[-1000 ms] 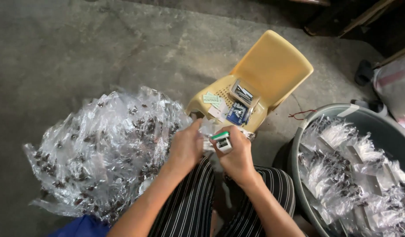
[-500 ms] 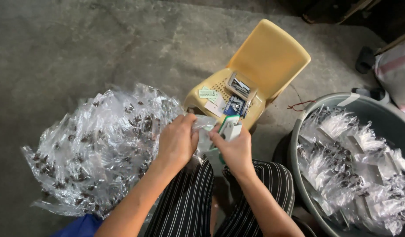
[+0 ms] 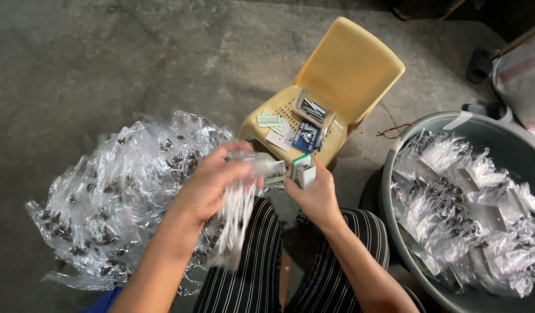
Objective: The person places small items into individual plastic bags and seals each bag using a stapler.
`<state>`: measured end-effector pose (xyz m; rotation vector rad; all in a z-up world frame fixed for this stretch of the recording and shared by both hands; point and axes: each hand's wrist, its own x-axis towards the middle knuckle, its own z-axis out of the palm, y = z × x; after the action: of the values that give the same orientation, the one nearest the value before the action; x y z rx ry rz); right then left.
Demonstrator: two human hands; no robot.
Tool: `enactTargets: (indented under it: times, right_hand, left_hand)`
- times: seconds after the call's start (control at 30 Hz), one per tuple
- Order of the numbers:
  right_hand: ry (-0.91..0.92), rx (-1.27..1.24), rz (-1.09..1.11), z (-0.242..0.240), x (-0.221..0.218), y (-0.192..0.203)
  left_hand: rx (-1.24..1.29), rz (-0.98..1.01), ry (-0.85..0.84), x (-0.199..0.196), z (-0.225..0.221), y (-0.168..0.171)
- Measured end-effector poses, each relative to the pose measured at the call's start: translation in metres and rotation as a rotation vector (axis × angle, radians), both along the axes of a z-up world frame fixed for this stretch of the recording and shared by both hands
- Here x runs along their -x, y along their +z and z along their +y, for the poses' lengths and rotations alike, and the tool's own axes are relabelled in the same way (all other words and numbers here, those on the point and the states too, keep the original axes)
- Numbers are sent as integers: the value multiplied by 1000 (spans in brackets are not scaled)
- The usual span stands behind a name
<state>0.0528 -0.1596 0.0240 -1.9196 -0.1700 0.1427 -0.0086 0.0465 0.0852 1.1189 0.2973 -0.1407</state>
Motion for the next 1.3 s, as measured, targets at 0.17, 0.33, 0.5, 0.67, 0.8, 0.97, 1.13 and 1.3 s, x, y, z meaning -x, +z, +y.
enactTargets:
  times: [0.17, 0.33, 0.5, 0.67, 0.8, 0.97, 1.13, 1.3]
  right_hand:
    - [-28, -459, 407, -9, -6, -19]
    - [59, -516, 690, -38, -16, -23]
    - [106, 209, 186, -54, -16, 4]
    - [386, 451, -308, -55, 6, 23]
    - [297, 306, -256, -80, -5, 47]
    - [5, 538, -627, -199, -65, 46]
    - [-365, 675, -331, -327, -119, 89]
    - [-401, 944, -795, -387, -111, 64]
  left_hand:
    - [820, -250, 314, 4, 8, -6]
    - [-688, -540, -69, -1, -23, -62]
    - [-914, -384, -299, -17, -47, -76]
    - [-703, -398, -300, -28, -67, -85]
    - [-458, -222, -473, -21, -79, -120]
    - [-848, -204, -598, 5, -59, -276]
    - [-801, 209, -555, -26, -44, -184]
    - [-987, 365, -520, -60, -33, -164]
